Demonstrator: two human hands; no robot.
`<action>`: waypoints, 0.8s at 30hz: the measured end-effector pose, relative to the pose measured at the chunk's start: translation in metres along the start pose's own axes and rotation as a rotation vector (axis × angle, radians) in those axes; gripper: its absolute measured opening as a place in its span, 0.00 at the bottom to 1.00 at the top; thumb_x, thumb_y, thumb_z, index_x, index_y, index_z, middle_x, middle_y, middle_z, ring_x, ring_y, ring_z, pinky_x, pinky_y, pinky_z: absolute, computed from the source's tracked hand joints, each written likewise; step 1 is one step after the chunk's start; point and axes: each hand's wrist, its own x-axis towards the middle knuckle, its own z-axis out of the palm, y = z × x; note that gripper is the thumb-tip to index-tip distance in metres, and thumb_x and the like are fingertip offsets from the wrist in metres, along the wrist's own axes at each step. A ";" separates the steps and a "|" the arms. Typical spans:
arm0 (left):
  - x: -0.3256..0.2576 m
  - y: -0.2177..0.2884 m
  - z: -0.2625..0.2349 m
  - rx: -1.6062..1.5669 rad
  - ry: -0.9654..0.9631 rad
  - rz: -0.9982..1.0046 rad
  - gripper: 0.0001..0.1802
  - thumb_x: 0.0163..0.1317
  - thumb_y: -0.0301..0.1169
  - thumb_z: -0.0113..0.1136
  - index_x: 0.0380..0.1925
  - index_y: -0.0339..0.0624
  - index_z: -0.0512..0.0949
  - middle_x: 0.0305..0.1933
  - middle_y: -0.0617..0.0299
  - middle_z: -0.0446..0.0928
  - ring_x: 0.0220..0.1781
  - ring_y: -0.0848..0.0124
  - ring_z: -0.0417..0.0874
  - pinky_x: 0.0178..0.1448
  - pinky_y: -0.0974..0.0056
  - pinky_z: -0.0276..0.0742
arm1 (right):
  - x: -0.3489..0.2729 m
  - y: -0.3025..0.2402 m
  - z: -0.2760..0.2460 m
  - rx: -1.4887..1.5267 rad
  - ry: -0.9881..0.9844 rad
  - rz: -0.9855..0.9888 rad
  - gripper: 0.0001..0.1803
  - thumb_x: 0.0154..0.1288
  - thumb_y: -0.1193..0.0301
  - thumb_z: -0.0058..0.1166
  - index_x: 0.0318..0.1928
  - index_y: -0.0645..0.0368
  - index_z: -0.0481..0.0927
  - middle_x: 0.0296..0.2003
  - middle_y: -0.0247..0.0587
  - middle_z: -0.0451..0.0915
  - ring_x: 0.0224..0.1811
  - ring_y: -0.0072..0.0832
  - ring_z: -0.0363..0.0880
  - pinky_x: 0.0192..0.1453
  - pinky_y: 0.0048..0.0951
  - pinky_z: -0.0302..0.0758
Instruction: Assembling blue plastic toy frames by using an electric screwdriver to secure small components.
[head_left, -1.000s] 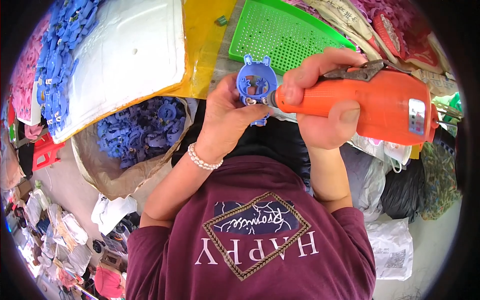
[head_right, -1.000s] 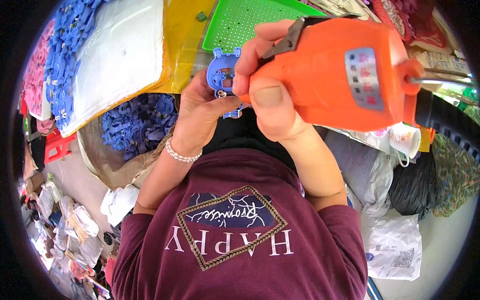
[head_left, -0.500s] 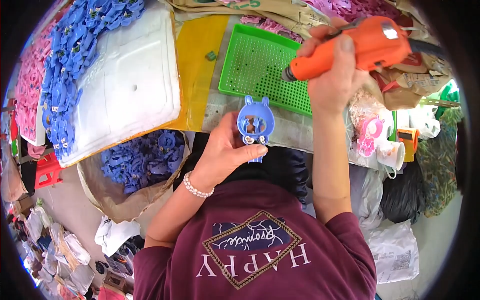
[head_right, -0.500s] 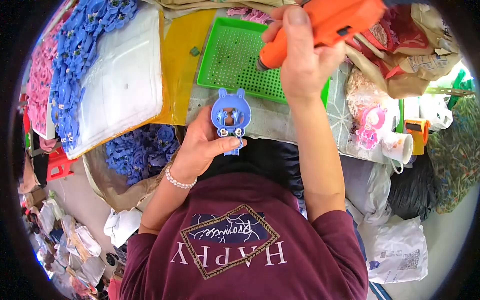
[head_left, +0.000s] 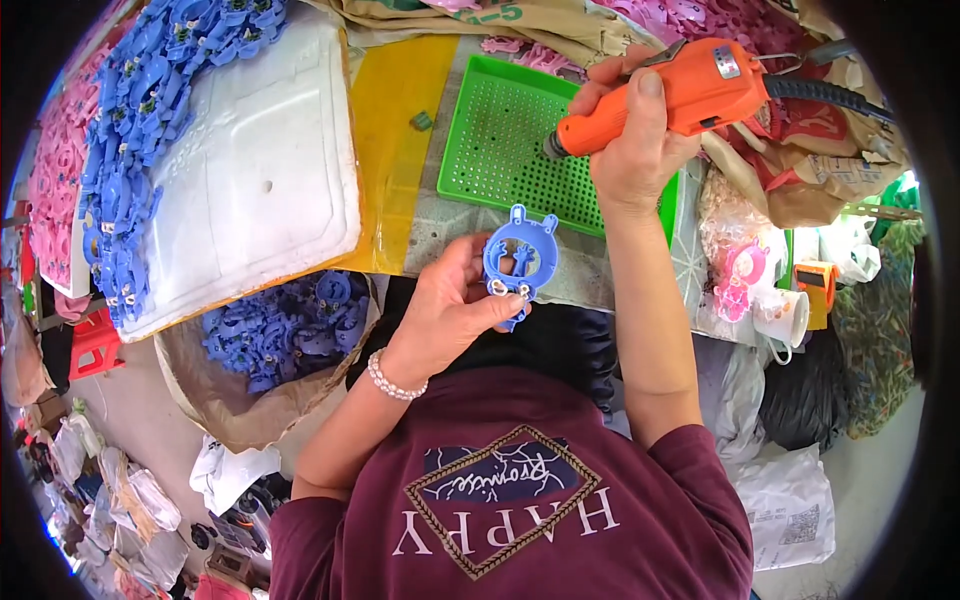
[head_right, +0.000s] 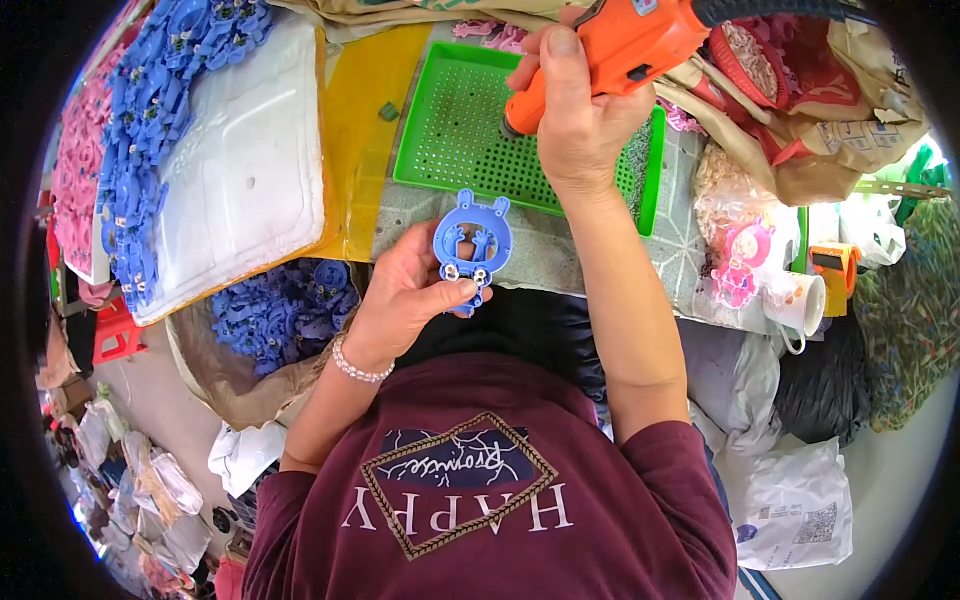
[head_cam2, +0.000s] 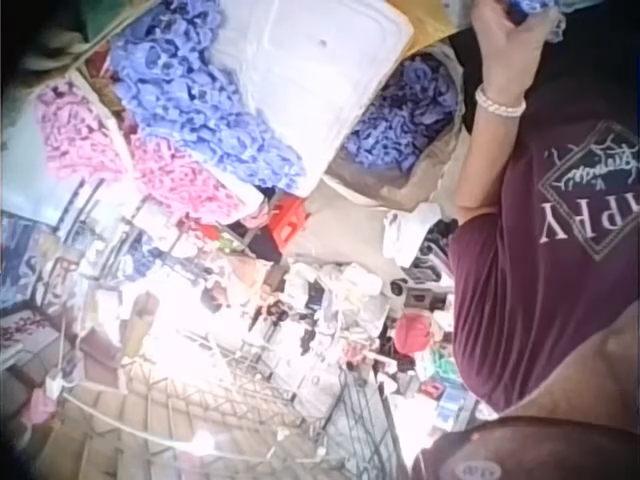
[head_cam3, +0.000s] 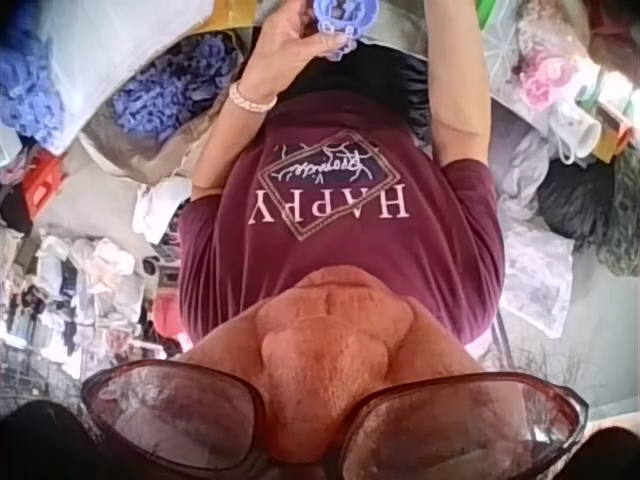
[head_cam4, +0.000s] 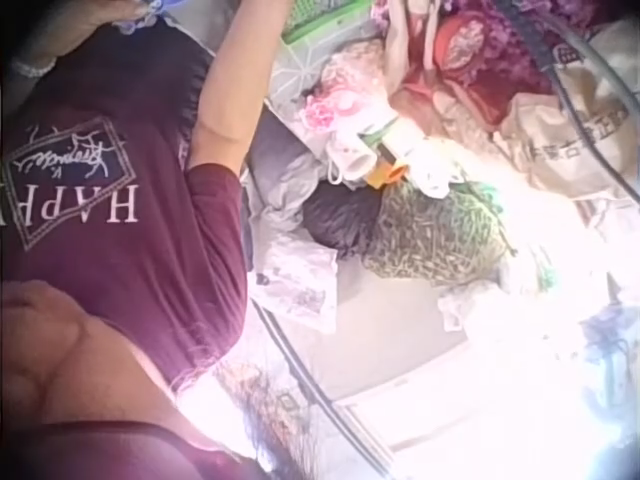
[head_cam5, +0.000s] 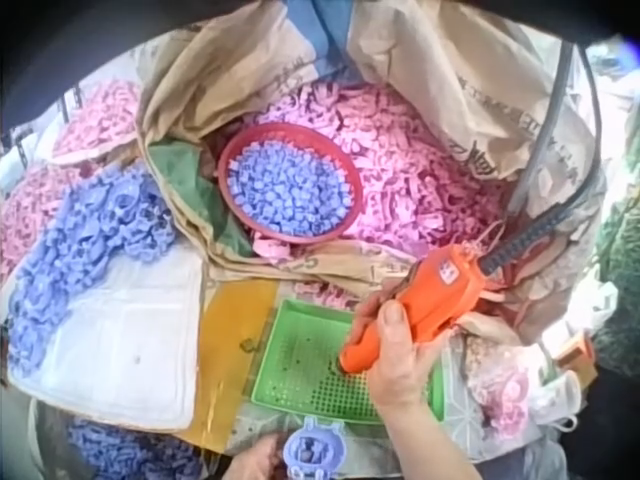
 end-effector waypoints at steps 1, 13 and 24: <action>0.000 0.000 0.000 -0.007 0.012 -0.003 0.28 0.54 0.22 0.62 0.55 0.35 0.64 0.43 0.59 0.76 0.37 0.71 0.82 0.35 0.72 0.79 | 0.000 0.000 0.000 0.007 -0.005 -0.002 0.17 0.61 0.64 0.50 0.43 0.65 0.69 0.28 0.46 0.75 0.20 0.29 0.74 0.24 0.29 0.74; 0.004 -0.001 -0.002 -0.009 0.026 -0.026 0.28 0.53 0.23 0.63 0.54 0.37 0.65 0.41 0.62 0.77 0.33 0.72 0.82 0.32 0.73 0.79 | 0.001 -0.001 0.001 -0.016 -0.055 -0.013 0.17 0.60 0.63 0.51 0.41 0.64 0.68 0.25 0.45 0.74 0.19 0.28 0.73 0.23 0.27 0.71; 0.003 -0.002 -0.001 0.049 0.043 -0.024 0.26 0.53 0.24 0.64 0.52 0.37 0.67 0.38 0.61 0.77 0.29 0.74 0.81 0.26 0.75 0.78 | -0.002 -0.011 0.000 0.025 -0.017 -0.015 0.18 0.59 0.64 0.53 0.43 0.64 0.68 0.29 0.47 0.75 0.20 0.30 0.74 0.26 0.29 0.74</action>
